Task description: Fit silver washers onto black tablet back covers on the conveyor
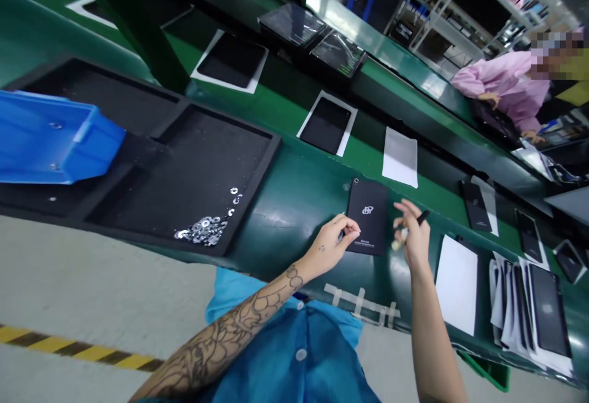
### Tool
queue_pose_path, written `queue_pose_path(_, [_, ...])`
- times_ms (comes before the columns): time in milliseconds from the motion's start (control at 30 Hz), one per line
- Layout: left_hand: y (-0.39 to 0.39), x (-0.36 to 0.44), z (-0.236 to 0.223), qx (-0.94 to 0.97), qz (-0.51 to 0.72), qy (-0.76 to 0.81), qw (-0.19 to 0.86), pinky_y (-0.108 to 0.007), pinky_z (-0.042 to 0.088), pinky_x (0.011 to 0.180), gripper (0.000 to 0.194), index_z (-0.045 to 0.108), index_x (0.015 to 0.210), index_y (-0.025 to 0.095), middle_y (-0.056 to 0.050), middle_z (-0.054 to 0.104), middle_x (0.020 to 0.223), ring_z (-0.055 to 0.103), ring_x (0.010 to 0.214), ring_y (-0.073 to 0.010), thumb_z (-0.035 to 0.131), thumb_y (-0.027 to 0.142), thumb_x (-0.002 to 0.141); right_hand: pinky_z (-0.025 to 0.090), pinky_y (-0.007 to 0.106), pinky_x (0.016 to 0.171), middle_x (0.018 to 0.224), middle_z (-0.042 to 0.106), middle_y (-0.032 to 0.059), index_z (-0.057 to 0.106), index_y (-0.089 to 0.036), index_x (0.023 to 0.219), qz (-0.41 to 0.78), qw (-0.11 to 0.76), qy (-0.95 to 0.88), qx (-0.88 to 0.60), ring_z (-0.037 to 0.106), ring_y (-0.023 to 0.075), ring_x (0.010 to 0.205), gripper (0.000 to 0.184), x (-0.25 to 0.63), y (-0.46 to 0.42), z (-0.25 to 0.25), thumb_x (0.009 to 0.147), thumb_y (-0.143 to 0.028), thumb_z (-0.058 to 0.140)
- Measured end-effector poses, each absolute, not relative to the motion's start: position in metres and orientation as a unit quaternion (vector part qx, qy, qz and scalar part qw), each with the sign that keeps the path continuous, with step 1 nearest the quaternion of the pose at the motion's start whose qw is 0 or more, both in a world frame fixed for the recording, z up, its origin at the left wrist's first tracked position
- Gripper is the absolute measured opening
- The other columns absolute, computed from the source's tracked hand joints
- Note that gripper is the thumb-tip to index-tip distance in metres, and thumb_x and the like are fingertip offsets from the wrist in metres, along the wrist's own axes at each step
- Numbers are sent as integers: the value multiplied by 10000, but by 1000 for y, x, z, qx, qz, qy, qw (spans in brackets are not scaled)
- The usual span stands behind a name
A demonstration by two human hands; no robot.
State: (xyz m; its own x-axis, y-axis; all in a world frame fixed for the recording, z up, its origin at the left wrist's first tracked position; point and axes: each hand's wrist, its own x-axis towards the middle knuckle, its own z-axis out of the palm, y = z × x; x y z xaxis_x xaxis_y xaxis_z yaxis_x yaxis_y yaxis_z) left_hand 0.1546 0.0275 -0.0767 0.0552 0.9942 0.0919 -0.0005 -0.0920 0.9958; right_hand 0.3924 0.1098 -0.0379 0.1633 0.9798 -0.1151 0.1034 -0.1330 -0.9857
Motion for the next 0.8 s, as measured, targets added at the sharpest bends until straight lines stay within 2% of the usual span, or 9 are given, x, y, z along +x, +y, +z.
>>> queue_pose_path(100, [45, 169, -81, 586, 491, 431, 479, -501, 426, 1242, 115, 679, 974, 239, -23, 688, 960, 676, 915, -208, 619, 309, 1043, 268, 188, 313, 1327, 741, 94, 745, -304, 1321, 543, 405, -391, -623, 485, 72, 512, 538, 406, 71, -41, 818, -453, 862])
queue_pose_path(167, [59, 179, -85, 608, 493, 421, 458, -548, 293, 1332, 96, 678, 966, 234, 0, 687, 925, 671, 882, -188, 635, 286, 1034, 236, 172, 315, 979, 754, 33, 738, -289, 1336, 591, 411, -330, -611, 374, 58, 462, 587, 402, 57, -46, 798, -456, 903])
queue_pose_path(233, [73, 185, -88, 610, 505, 412, 450, -551, 290, 1334, 94, 692, 958, 227, 3, 709, 922, 677, 870, -178, 659, 282, 1026, 218, 153, 325, 642, 555, -73, 725, -255, 1333, 611, 417, -291, -606, 297, 58, 428, 643, 395, 53, -52, 772, -481, 941])
queue_pose_path(300, [90, 186, -92, 596, 528, 399, 455, -499, 444, 1233, 105, 715, 936, 217, -8, 731, 907, 687, 855, -178, 693, 292, 1007, 212, 141, 332, 546, 389, -134, 697, -226, 1362, 612, 410, -299, -606, 266, 53, 401, 717, 389, 58, -56, 763, -523, 957])
queue_pose_path(400, [120, 178, -95, 559, 575, 402, 443, -354, 597, 939, 142, 747, 956, 200, -41, 737, 937, 693, 854, -180, 703, 326, 1005, 253, 141, 347, 544, 384, -141, 666, -205, 1403, 580, 415, -360, -602, 313, 52, 393, 778, 393, 83, -49, 774, -561, 952])
queue_pose_path(500, [149, 159, -97, 503, 627, 440, 400, -270, 575, 757, 191, 745, 1038, 195, -69, 700, 1056, 660, 860, -165, 654, 363, 1046, 264, 136, 352, 570, 399, -140, 675, -227, 1310, 507, 478, -375, -611, 346, 50, 402, 742, 414, 133, -16, 707, -523, 990])
queue_pose_path(600, [165, 139, -98, 473, 657, 470, 353, -234, 506, 664, 173, 768, 1051, 209, -46, 647, 1006, 595, 807, -146, 690, 363, 1035, 236, 130, 347, 626, 424, -129, 661, -247, 1186, 471, 508, -394, -604, 347, 44, 415, 663, 445, 195, 26, 658, -443, 1011])
queue_pose_path(700, [173, 122, -96, 479, 663, 486, 308, -226, 463, 621, 146, 794, 1034, 215, -32, 634, 955, 571, 765, -135, 721, 341, 1021, 237, 146, 353, 651, 445, -110, 609, -237, 1014, 431, 456, -432, -649, 330, 49, 422, 494, 468, 245, 50, 706, -400, 959])
queue_pose_path(800, [183, 109, -95, 457, 680, 504, 273, -218, 459, 591, 171, 786, 1035, 201, -63, 679, 1089, 608, 782, -130, 699, 349, 1038, 261, 175, 360, 625, 453, -102, 549, -236, 929, 347, 414, -461, -704, 340, 72, 423, 379, 467, 266, 41, 800, -418, 855])
